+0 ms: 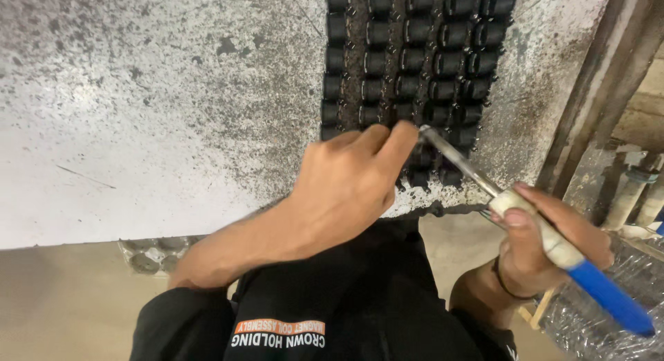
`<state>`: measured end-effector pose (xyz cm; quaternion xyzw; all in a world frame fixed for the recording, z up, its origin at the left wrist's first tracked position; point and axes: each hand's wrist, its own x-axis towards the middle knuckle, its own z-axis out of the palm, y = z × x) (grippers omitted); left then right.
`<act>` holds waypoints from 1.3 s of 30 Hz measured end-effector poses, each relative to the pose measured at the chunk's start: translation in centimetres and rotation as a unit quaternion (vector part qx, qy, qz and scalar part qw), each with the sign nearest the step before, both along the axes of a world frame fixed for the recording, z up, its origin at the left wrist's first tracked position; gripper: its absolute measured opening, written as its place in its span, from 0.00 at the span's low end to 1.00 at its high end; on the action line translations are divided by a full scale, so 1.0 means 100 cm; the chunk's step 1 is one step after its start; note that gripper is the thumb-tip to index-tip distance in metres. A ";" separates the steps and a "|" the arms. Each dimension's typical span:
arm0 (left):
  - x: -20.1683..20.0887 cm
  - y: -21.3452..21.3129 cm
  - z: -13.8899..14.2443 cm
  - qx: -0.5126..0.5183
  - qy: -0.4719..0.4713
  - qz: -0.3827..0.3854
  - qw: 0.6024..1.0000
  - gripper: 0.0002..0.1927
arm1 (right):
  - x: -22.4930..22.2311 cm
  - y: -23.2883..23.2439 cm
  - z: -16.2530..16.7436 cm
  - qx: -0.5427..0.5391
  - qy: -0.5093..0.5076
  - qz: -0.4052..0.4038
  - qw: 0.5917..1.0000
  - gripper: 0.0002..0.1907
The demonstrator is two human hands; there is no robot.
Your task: The person uses a soldering iron to touch the wire ends of black wound coil bobbins arranged in rows on the workbench, producing smoke as each is treated, and moves finished coils aside while working through the batch one at a time.
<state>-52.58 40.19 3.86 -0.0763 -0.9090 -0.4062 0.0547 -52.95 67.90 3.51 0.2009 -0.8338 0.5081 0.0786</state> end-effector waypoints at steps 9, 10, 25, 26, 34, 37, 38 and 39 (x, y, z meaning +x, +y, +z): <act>-0.024 0.011 -0.046 -0.044 0.046 0.048 0.997 0.19 | 0.011 0.011 -0.058 -0.100 0.015 -0.113 0.989 0.21; -0.022 0.013 -0.054 -0.043 0.045 0.050 0.997 0.19 | 0.010 0.011 -0.055 -0.090 0.016 -0.115 0.989 0.21; -0.031 0.029 -0.058 -0.009 0.005 0.015 1.000 0.18 | -0.019 -0.033 0.034 0.264 0.020 0.057 0.963 0.17; -0.032 0.027 -0.052 -0.004 0.007 0.018 1.000 0.18 | -0.021 -0.032 0.033 0.262 0.021 0.062 0.963 0.17; -0.025 -0.009 -0.006 -0.028 0.042 0.033 0.998 0.16 | -0.021 -0.002 -0.014 -0.111 -0.014 -0.088 0.990 0.16; -0.039 -0.014 -0.010 -0.065 0.144 0.072 0.985 0.11 | -0.015 0.006 -0.035 -0.172 0.011 -0.148 0.974 0.17; -0.046 -0.010 -0.014 -0.064 0.137 0.051 0.987 0.12 | -0.014 0.010 -0.038 -0.172 0.027 -0.159 0.972 0.18; -0.053 -0.006 -0.019 -0.063 0.130 0.028 0.989 0.13 | -0.013 0.012 -0.041 -0.173 0.043 -0.172 0.969 0.19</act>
